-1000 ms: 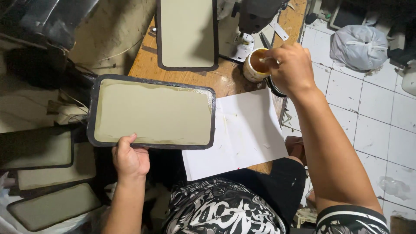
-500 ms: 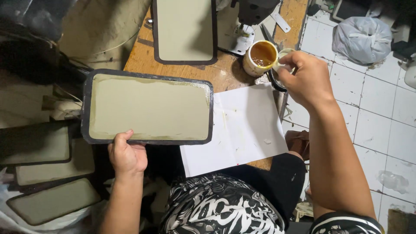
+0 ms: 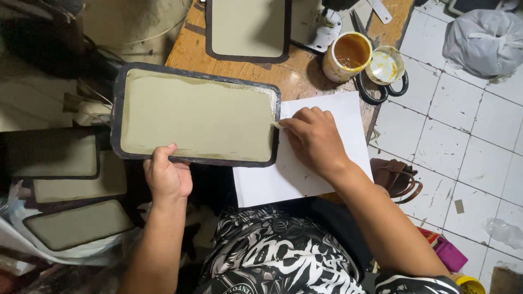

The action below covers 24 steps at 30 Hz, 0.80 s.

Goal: Applying glue to the edges of a leather piece using a small stick.

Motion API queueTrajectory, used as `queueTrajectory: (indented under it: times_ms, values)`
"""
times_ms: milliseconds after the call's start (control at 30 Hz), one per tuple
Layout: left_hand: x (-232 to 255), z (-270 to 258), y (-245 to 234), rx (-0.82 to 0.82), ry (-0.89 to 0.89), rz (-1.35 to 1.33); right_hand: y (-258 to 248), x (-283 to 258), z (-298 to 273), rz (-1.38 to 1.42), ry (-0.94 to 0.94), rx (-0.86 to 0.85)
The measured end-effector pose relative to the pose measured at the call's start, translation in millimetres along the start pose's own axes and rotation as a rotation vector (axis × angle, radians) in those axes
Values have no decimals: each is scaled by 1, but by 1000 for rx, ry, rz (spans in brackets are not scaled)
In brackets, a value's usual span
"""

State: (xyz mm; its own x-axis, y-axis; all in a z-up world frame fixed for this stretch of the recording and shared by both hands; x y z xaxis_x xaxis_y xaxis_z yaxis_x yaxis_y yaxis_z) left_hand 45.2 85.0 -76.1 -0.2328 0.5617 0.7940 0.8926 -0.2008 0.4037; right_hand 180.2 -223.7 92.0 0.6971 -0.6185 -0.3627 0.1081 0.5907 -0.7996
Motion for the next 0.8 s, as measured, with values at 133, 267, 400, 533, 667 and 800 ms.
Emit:
queueTrajectory:
  times_ms: [133,267,400,533,667,800]
  values:
    - [-13,17,-15,0,6,18,9,-4,4,-92,-33,-36]
    - [-20,22,-27,3,31,19,8,-21,-2,-91,-88,-128]
    - [-39,40,-36,-4,34,7,9,-21,0,4,-26,-306]
    - [-23,27,-25,-16,40,32,16,4,14,48,40,-211]
    - [-24,29,-22,-15,58,3,19,9,12,-14,-13,-44]
    - [-55,62,-55,-25,65,27,16,-13,-3,14,-63,-76]
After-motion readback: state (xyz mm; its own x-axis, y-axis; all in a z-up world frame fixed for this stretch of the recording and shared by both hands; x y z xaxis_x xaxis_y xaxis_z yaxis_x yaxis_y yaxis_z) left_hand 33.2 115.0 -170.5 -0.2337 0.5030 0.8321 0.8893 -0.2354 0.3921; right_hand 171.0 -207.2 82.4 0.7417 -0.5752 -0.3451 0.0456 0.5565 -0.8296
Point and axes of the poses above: each hand's wrist, its own z-axis towards the middle knuckle, its own y-axis out of the palm, x = y × z, the point moved 9 cm from there along z, towards the middle knuckle, and after that the axes turned 11 degrees about x, right-handed, at the moved point
